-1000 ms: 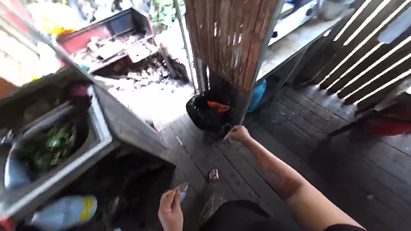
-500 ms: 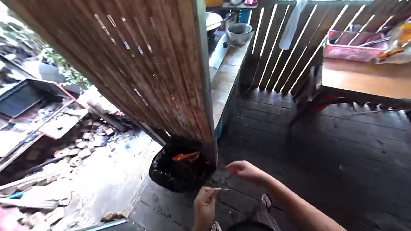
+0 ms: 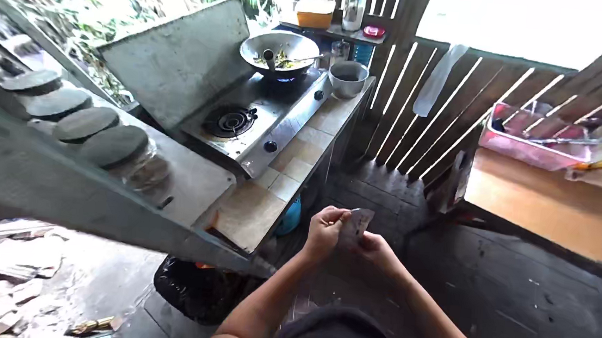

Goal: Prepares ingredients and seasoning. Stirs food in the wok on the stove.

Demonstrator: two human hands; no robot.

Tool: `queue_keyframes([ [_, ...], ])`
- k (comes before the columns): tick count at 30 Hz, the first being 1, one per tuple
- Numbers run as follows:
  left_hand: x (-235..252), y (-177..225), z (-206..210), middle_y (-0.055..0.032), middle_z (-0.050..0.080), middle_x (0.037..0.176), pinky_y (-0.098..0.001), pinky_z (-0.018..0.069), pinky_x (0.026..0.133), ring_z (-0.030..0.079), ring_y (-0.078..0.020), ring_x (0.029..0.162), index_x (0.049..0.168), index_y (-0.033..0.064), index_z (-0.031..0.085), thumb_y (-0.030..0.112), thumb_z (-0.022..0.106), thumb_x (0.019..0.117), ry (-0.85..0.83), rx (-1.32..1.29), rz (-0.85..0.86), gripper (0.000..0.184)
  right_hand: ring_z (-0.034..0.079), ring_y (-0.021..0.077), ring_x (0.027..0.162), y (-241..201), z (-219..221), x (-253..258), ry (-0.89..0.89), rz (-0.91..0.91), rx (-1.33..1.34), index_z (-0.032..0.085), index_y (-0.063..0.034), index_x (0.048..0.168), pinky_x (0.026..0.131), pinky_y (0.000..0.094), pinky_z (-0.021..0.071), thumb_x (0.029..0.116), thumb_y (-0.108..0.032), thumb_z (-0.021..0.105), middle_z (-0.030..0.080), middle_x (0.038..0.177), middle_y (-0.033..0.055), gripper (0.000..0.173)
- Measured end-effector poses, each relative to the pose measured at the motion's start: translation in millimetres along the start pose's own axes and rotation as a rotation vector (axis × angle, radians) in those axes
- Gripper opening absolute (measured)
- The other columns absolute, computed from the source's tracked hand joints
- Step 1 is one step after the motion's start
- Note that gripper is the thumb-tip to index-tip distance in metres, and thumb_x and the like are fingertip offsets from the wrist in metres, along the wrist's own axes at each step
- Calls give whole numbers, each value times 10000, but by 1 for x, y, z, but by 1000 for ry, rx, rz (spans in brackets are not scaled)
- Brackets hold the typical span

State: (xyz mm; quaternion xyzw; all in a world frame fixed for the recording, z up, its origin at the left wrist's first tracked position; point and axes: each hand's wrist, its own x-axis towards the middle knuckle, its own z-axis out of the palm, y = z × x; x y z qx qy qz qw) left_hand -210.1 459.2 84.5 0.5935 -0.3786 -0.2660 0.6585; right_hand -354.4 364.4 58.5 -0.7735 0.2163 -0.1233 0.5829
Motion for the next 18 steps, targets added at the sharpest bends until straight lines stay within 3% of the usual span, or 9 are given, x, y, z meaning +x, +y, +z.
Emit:
queue_keyframes([
  [5,123,-7,-6,-20,688,894,-257,550,821,644,-42,846,979,-30,736,53,600,995,129,33,92,160,706,64,821,-33,-69,125,24,-150,-40,713,45,1074,816,273,608,951,-45,668,740,908,52,158],
  [7,176,-8,-18,-30,710,993,-278,573,838,664,-46,877,1127,-30,698,92,596,1017,158,11,151,194,703,78,803,-40,-92,183,25,-205,-79,717,33,1067,804,289,604,966,-47,666,739,891,57,139],
  [8,201,-6,-24,-69,708,1077,-294,575,860,670,-68,921,1262,-44,644,109,601,1019,168,11,166,291,708,85,790,-45,-102,214,27,-233,-77,712,29,1069,790,300,614,967,-38,666,741,890,58,130],
  [10,246,1,-38,-179,642,1295,-315,547,958,660,-144,1097,1476,-59,466,128,607,1010,161,55,178,521,718,86,777,-65,-119,273,54,-261,-54,700,27,1091,777,306,629,972,-33,653,743,897,59,142],
  [11,267,3,-46,-209,606,1355,-320,538,993,647,-177,1168,1504,-60,419,138,611,1010,159,104,192,566,720,86,783,-80,-129,303,75,-268,-66,692,29,1104,781,303,630,983,-41,648,740,912,63,146],
  [14,317,1,-66,-218,579,1405,-373,534,1020,621,-244,1242,1474,-32,482,166,636,1009,180,269,198,527,739,142,797,-120,-168,398,163,-280,-195,696,31,1108,804,360,638,989,-107,677,746,946,111,183],
  [18,368,2,-83,-181,671,1264,-400,563,943,677,-240,1127,1320,3,641,182,665,999,275,498,219,369,743,250,859,-162,-206,516,179,-207,-517,699,36,1093,857,463,608,995,-152,659,733,1002,183,215],
])
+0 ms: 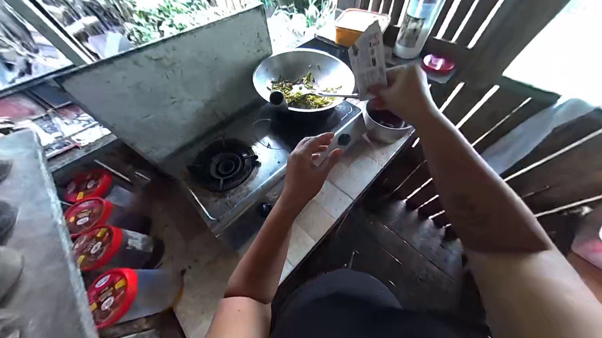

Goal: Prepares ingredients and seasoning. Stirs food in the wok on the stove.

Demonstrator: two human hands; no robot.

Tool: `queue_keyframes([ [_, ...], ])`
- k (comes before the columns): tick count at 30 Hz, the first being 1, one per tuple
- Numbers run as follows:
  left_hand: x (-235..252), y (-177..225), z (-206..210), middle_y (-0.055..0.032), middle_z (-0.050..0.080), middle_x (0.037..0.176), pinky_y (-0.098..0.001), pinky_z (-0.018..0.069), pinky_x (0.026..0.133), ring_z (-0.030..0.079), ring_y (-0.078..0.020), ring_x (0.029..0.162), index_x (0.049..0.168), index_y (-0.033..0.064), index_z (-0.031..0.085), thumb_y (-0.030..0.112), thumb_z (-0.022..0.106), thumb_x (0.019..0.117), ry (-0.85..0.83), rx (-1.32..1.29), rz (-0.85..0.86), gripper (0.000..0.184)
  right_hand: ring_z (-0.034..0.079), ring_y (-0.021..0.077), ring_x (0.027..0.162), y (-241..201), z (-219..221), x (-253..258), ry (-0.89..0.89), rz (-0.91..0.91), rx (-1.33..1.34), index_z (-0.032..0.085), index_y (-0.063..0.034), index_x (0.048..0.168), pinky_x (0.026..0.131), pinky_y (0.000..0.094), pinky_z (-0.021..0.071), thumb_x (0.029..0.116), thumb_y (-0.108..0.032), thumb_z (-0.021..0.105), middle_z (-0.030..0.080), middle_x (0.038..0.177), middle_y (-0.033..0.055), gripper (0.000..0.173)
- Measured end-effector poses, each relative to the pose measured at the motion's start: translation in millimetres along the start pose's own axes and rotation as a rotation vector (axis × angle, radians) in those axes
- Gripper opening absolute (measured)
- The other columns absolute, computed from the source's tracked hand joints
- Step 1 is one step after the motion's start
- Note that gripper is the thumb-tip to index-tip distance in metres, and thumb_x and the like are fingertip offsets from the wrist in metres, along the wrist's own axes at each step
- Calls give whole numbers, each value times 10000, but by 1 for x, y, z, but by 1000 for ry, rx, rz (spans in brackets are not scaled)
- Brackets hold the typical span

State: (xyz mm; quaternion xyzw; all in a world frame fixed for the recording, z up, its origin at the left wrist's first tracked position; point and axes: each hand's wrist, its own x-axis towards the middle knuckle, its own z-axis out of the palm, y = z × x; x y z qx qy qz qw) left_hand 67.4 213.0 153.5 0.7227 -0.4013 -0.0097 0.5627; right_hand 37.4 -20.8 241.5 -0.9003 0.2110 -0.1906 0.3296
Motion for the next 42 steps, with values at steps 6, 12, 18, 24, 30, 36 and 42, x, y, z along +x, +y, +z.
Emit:
queue_keyframes([
  [6,63,-8,-3,-139,719,1135,-353,598,875,719,-188,1003,1262,32,689,225,650,1010,54,281,-31,320,587,497,1245,3,21,139,-220,15,-452,633,160,1130,1001,668,468,988,-130,622,612,1270,353,323],
  [12,156,-17,24,-140,754,1078,-419,561,940,730,-229,996,1172,35,747,206,597,1038,29,551,-175,264,639,425,1160,28,61,235,-437,-45,-496,647,137,1092,951,620,502,971,-133,638,630,1250,304,296],
  [18,291,-62,82,-249,625,1312,-604,442,1063,573,-404,1279,1279,-34,631,407,676,973,-198,782,-458,539,622,298,925,44,76,295,-602,-77,-346,660,64,1097,815,517,505,1016,-197,611,647,1099,209,277],
  [24,353,-87,104,-226,660,1263,-557,472,1051,601,-386,1256,1132,-51,682,110,600,999,-165,965,-520,225,373,97,527,67,84,332,-765,-54,-147,637,-88,878,501,291,342,1050,-219,512,478,696,-9,250],
  [30,370,-94,104,-245,649,1269,-576,463,1055,584,-411,1268,1134,-65,679,-26,609,935,-234,1039,-553,215,350,87,456,90,91,360,-830,-54,-18,531,-134,733,469,275,331,1101,-415,407,399,565,-41,480],
  [36,378,-109,84,-249,645,1257,-544,438,1087,573,-404,1274,1175,-54,667,-28,609,929,-117,1047,-499,254,566,324,1290,93,73,387,-932,-482,97,538,-34,1442,1097,520,443,990,-301,706,561,1432,220,552],
  [42,380,-105,81,-244,657,1223,-493,482,1047,635,-384,1187,1167,-33,697,-87,571,909,-7,1040,-310,292,675,100,835,92,112,385,-818,-564,298,736,-27,1061,846,372,563,920,-106,757,732,962,59,163],
])
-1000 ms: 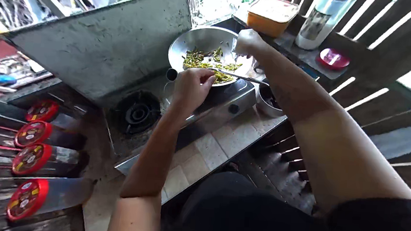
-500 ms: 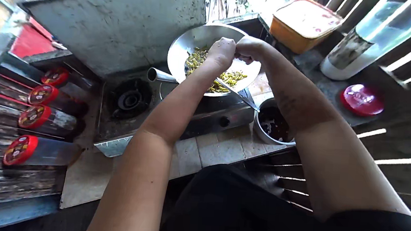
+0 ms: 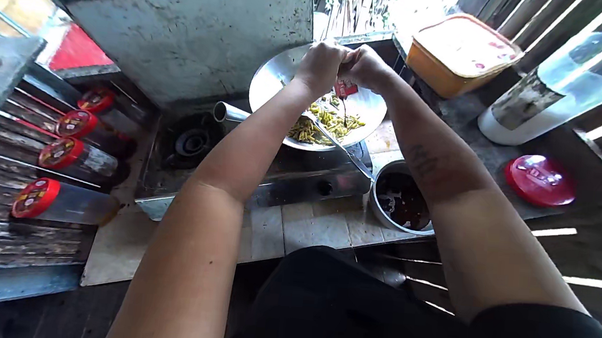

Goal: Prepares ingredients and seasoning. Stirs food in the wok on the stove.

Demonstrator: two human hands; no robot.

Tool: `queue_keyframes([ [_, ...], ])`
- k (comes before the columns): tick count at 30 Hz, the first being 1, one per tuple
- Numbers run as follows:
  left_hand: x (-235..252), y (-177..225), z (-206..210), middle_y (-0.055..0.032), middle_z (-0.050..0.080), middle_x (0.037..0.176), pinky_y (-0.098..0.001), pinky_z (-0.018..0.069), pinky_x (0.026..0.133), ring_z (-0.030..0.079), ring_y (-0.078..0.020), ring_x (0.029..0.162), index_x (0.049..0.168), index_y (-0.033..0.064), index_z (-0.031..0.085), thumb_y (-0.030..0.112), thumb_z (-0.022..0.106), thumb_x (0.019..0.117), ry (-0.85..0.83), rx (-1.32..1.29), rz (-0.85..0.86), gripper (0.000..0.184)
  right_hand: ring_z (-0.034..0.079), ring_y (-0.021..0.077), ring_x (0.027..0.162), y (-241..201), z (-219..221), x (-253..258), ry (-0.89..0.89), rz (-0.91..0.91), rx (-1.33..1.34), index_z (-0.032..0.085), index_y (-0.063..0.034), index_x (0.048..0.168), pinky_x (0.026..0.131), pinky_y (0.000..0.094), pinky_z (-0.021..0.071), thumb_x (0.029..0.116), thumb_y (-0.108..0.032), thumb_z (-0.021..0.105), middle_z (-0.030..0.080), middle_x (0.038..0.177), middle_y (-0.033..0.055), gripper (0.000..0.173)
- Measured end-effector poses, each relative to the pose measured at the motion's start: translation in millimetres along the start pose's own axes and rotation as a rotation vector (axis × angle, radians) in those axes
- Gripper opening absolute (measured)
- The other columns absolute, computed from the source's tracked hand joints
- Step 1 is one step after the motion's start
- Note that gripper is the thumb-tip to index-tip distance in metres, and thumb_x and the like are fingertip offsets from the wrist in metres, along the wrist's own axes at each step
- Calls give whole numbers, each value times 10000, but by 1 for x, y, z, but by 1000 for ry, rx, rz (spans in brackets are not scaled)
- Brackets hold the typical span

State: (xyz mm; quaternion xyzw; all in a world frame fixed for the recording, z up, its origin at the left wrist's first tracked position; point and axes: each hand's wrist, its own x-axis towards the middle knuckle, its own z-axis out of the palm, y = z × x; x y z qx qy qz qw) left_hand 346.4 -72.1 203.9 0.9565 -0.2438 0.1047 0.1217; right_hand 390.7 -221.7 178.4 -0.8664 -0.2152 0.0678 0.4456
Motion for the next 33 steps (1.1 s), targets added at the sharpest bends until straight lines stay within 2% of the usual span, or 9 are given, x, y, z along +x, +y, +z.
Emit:
queue_keyframes([
  [4,1,-7,0,-241,655,1213,-470,485,1048,636,-371,1178,1167,-32,694,-73,579,904,44,22,-28,289,703,152,942,10,5,10,51,-15,-1,725,-48,1129,934,443,556,929,-197,767,740,1031,82,253],
  [7,-1,-11,-4,-240,652,1196,-468,480,1047,633,-375,1171,1170,-32,696,-81,581,895,52,29,-41,302,661,246,1124,1,5,5,41,22,-138,713,-48,1196,1048,530,453,947,-243,756,722,1161,131,320],
  [10,-3,-16,-8,-234,659,1181,-481,491,1029,642,-376,1152,1167,-27,697,-75,569,907,59,16,-47,294,657,252,1173,-1,7,6,11,8,-184,684,-51,1269,1074,510,459,948,-220,760,713,1218,139,371],
  [13,-4,-21,-12,-238,665,1197,-540,469,1044,620,-399,1199,1178,-26,670,-7,575,944,-79,-3,-60,253,533,329,1357,-8,10,3,-41,27,-378,673,-31,1288,1169,600,306,955,-261,748,651,1347,179,412],
  [16,-3,-17,-18,-269,647,1196,-606,452,1027,599,-438,1208,1210,-49,625,187,637,984,-306,65,-79,326,442,380,1432,-17,17,0,-92,13,-524,736,-4,1145,1182,678,199,977,-341,719,654,1324,200,377],
  [19,-2,-10,-19,-265,661,1186,-618,460,1017,599,-445,1215,1135,-60,666,17,606,961,-430,213,-60,200,417,369,1468,-10,24,5,-122,-63,-553,767,-63,1143,1193,712,136,949,-372,748,710,1277,137,366],
  [22,-4,-11,-15,-249,663,1210,-604,459,1023,599,-436,1226,1159,-42,668,-45,564,964,-450,293,14,221,378,378,1498,1,25,7,-130,-92,-570,774,-99,1153,1189,741,78,966,-380,725,731,1252,104,341],
  [29,-7,-14,-6,-254,665,1188,-602,469,997,610,-444,1201,1190,-50,654,-77,493,983,-481,388,103,263,226,389,1573,12,31,1,-164,-78,-646,729,-149,1284,1190,750,-53,1027,-292,645,703,1340,74,306],
  [33,-9,-9,-14,-266,645,1229,-621,463,1004,583,-457,1239,1188,-57,644,-62,540,965,-510,347,-16,246,222,399,1574,12,28,4,-163,-115,-730,701,-154,1323,1192,757,-52,1029,-243,634,679,1388,51,314],
])
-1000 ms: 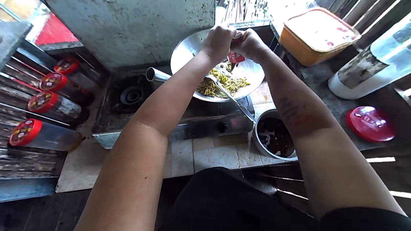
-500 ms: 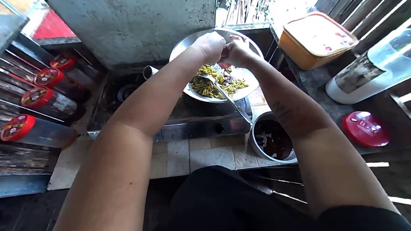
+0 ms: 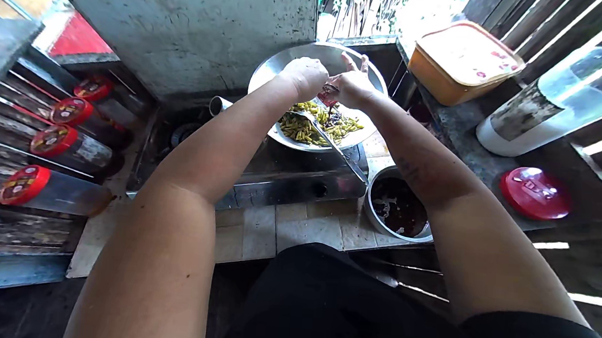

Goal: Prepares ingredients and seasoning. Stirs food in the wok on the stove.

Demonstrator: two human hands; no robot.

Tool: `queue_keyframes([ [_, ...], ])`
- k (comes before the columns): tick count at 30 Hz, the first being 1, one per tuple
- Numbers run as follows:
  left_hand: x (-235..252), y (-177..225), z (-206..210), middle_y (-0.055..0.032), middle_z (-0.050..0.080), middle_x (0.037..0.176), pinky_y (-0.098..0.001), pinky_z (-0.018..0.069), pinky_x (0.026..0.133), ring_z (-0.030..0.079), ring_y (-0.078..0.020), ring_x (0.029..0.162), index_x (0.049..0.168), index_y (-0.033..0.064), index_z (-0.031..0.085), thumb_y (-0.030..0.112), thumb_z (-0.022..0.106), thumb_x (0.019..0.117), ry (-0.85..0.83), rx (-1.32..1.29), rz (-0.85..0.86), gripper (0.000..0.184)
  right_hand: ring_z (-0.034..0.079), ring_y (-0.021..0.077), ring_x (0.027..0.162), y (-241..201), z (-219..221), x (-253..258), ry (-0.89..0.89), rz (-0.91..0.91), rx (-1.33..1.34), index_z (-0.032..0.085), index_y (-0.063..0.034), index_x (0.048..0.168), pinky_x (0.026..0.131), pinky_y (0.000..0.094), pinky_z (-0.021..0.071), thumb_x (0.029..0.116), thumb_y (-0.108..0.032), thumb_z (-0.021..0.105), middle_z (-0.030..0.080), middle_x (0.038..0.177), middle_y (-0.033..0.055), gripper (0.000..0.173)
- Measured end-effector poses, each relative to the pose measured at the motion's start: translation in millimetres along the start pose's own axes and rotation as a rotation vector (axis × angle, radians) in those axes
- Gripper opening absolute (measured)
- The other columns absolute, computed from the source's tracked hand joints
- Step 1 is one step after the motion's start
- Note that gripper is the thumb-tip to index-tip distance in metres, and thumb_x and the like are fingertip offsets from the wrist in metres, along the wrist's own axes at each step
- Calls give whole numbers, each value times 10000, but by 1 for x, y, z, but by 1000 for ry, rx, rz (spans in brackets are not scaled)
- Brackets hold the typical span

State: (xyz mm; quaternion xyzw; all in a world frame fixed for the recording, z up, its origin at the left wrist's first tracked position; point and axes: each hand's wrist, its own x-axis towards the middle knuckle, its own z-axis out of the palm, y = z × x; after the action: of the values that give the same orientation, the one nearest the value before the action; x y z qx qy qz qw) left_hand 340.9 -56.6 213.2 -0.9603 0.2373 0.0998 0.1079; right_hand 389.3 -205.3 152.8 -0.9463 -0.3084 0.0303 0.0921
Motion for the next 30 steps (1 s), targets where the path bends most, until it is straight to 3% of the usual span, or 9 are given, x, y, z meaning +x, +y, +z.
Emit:
queue_keyframes([
  [4,-10,-5,-12,-314,635,1189,-612,480,992,618,-450,1172,1122,-137,624,-39,554,965,4,-266,-226,198,124,455,1578,0,-18,-5,112,115,-17,627,-94,1414,1208,747,35,878,-120,780,358,1663,144,558],
  [6,-15,-17,-6,-222,673,1053,-458,565,852,698,-281,922,1127,-96,607,65,479,1038,73,-540,-392,224,330,444,1499,-8,-32,-20,196,232,206,476,-29,1526,1198,657,252,929,-199,762,410,1594,237,684],
  [8,-18,-26,0,-147,671,962,-338,574,725,676,-167,744,1183,-42,581,146,449,1065,130,-807,-534,258,550,343,1328,-33,-38,-37,269,357,591,515,5,1466,1111,521,435,1048,-227,599,570,1423,234,485],
  [11,-20,-28,5,-58,592,831,-247,506,598,568,-94,607,1160,22,553,148,449,1056,185,-1051,-615,194,661,220,1020,-78,-14,-45,192,517,1334,507,41,1391,892,369,551,1126,-385,398,638,1199,178,514],
  [13,-21,-19,5,-69,585,858,-282,514,619,576,-121,655,1145,22,559,136,456,1048,192,-1073,-609,181,669,230,1018,-98,2,-39,114,520,1772,471,9,1395,894,359,562,1126,-398,392,632,1187,176,495],
  [18,-28,-1,9,-267,646,1171,-577,506,926,649,-375,1103,1146,-72,612,106,465,1019,224,-806,-534,263,533,158,626,-126,12,-10,360,601,2225,523,-101,937,647,348,539,1080,-170,434,512,733,34,182],
  [22,-38,-3,9,-277,648,1139,-556,539,885,677,-364,1018,1155,-91,596,108,467,1019,171,-721,-559,273,566,168,666,-133,23,-2,474,720,2258,573,-40,1041,615,329,532,1059,-131,495,565,820,72,122],
  [26,-44,-8,6,-86,647,871,-269,528,648,617,-104,659,1153,-17,568,124,450,1043,75,-830,-651,214,595,178,784,-134,24,-1,528,793,2225,584,-33,1170,692,338,543,1076,-162,525,584,941,91,170],
  [30,-52,-23,-2,-103,698,941,-299,558,715,668,-129,735,1187,-1,611,206,519,1033,54,-990,-685,274,636,231,1055,-141,21,-3,545,805,2013,671,-34,1194,851,434,530,1049,-215,604,682,1154,123,241],
])
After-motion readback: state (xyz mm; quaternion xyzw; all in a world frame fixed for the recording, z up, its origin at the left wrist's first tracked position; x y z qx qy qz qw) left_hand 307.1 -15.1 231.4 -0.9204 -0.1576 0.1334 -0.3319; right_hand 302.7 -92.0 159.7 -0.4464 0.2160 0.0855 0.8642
